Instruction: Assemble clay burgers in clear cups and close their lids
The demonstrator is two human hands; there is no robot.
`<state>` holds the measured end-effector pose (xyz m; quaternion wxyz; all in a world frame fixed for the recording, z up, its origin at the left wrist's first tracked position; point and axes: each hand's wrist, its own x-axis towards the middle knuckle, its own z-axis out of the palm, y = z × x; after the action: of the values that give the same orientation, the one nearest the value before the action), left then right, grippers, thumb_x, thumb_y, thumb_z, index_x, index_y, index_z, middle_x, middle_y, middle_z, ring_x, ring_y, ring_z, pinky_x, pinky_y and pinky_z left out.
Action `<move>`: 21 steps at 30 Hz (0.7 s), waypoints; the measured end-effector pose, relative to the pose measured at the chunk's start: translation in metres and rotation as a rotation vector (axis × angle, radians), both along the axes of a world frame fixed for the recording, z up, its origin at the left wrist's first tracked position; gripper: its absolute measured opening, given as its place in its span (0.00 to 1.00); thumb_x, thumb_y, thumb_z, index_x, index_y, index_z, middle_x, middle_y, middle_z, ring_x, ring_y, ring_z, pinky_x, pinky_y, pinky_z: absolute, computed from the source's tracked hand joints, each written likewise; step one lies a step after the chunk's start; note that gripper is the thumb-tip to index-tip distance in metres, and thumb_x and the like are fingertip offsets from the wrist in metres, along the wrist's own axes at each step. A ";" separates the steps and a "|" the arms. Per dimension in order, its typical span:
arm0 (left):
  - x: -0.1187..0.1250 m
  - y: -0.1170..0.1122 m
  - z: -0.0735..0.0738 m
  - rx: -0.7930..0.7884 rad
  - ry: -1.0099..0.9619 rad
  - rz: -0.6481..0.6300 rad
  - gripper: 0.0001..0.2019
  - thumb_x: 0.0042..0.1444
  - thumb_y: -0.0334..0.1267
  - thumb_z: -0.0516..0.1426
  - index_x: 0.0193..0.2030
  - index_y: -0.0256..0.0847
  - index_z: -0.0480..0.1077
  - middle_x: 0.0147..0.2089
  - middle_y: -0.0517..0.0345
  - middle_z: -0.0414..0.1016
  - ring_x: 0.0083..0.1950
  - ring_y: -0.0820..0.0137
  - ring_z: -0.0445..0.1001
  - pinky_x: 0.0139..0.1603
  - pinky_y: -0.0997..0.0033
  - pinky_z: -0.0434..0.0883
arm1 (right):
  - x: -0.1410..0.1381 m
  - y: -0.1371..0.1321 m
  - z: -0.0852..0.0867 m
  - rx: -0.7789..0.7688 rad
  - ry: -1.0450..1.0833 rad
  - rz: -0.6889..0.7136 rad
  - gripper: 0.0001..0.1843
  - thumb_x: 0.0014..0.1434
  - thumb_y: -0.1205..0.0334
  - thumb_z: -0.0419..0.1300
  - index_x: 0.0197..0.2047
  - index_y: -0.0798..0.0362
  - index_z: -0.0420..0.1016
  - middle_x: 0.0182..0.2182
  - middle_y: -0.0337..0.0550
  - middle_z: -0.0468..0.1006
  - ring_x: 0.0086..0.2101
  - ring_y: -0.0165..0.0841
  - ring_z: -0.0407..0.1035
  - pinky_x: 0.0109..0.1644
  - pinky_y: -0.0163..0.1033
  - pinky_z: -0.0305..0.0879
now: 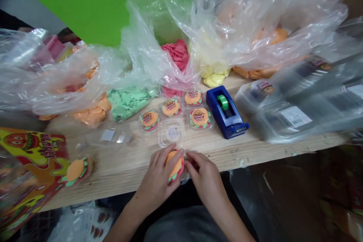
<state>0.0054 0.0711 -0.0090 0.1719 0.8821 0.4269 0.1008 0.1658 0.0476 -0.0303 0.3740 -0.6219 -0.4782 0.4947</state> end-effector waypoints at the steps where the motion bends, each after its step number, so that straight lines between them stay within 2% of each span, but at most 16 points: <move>1: 0.000 0.002 0.001 0.006 0.019 0.001 0.28 0.52 0.31 0.53 0.61 0.43 0.54 0.59 0.42 0.58 0.56 0.54 0.60 0.54 0.46 0.60 | 0.000 0.000 0.001 0.002 -0.006 0.004 0.13 0.55 0.62 0.56 0.44 0.51 0.75 0.40 0.46 0.78 0.40 0.39 0.72 0.45 0.45 0.68; 4: 0.000 0.006 0.004 0.017 0.033 -0.026 0.25 0.52 0.37 0.55 0.59 0.42 0.58 0.57 0.43 0.62 0.55 0.54 0.61 0.55 0.46 0.57 | 0.000 0.000 0.004 0.009 -0.021 0.011 0.14 0.55 0.63 0.55 0.44 0.52 0.75 0.40 0.47 0.78 0.40 0.40 0.72 0.46 0.45 0.68; 8: -0.003 0.006 0.006 0.070 0.018 -0.079 0.24 0.52 0.36 0.55 0.58 0.41 0.60 0.56 0.44 0.64 0.55 0.56 0.61 0.55 0.49 0.57 | -0.001 0.000 0.004 0.016 -0.039 0.000 0.13 0.55 0.62 0.55 0.43 0.51 0.75 0.39 0.46 0.79 0.40 0.40 0.72 0.45 0.45 0.69; 10: -0.004 0.005 0.003 0.116 0.004 -0.098 0.23 0.53 0.40 0.55 0.57 0.40 0.62 0.55 0.43 0.65 0.55 0.55 0.61 0.55 0.49 0.58 | -0.001 -0.001 0.001 0.020 -0.047 -0.011 0.13 0.56 0.61 0.55 0.43 0.51 0.76 0.40 0.46 0.79 0.41 0.41 0.72 0.46 0.47 0.68; 12: -0.003 0.003 0.000 0.150 -0.001 -0.085 0.23 0.53 0.46 0.55 0.55 0.39 0.63 0.53 0.42 0.67 0.53 0.54 0.63 0.53 0.49 0.60 | -0.001 -0.002 -0.002 0.021 -0.055 -0.029 0.14 0.56 0.61 0.55 0.45 0.51 0.75 0.42 0.48 0.78 0.43 0.41 0.71 0.49 0.48 0.66; 15: -0.002 0.001 -0.006 0.164 -0.004 -0.045 0.24 0.54 0.48 0.55 0.54 0.38 0.64 0.52 0.42 0.68 0.52 0.54 0.64 0.52 0.49 0.61 | 0.001 -0.005 -0.003 0.013 -0.056 -0.056 0.16 0.58 0.60 0.53 0.49 0.52 0.72 0.43 0.49 0.77 0.44 0.41 0.71 0.51 0.50 0.65; 18: -0.004 0.001 -0.011 0.174 -0.042 -0.068 0.31 0.52 0.54 0.54 0.57 0.36 0.61 0.54 0.40 0.67 0.53 0.53 0.63 0.54 0.48 0.60 | 0.002 -0.011 0.004 0.047 -0.081 -0.026 0.16 0.60 0.60 0.52 0.51 0.51 0.69 0.43 0.48 0.76 0.42 0.38 0.71 0.49 0.46 0.67; 21: -0.013 -0.002 -0.014 0.230 -0.138 -0.044 0.37 0.48 0.58 0.55 0.61 0.37 0.56 0.56 0.38 0.64 0.57 0.52 0.61 0.56 0.49 0.58 | 0.002 -0.017 0.009 0.150 -0.165 0.085 0.16 0.61 0.62 0.51 0.52 0.49 0.68 0.46 0.48 0.72 0.46 0.37 0.68 0.50 0.43 0.66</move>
<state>-0.0073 0.0689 -0.0233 0.1010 0.8960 0.3804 0.2056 0.1678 0.0311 -0.0209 0.3573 -0.6100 -0.5690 0.4200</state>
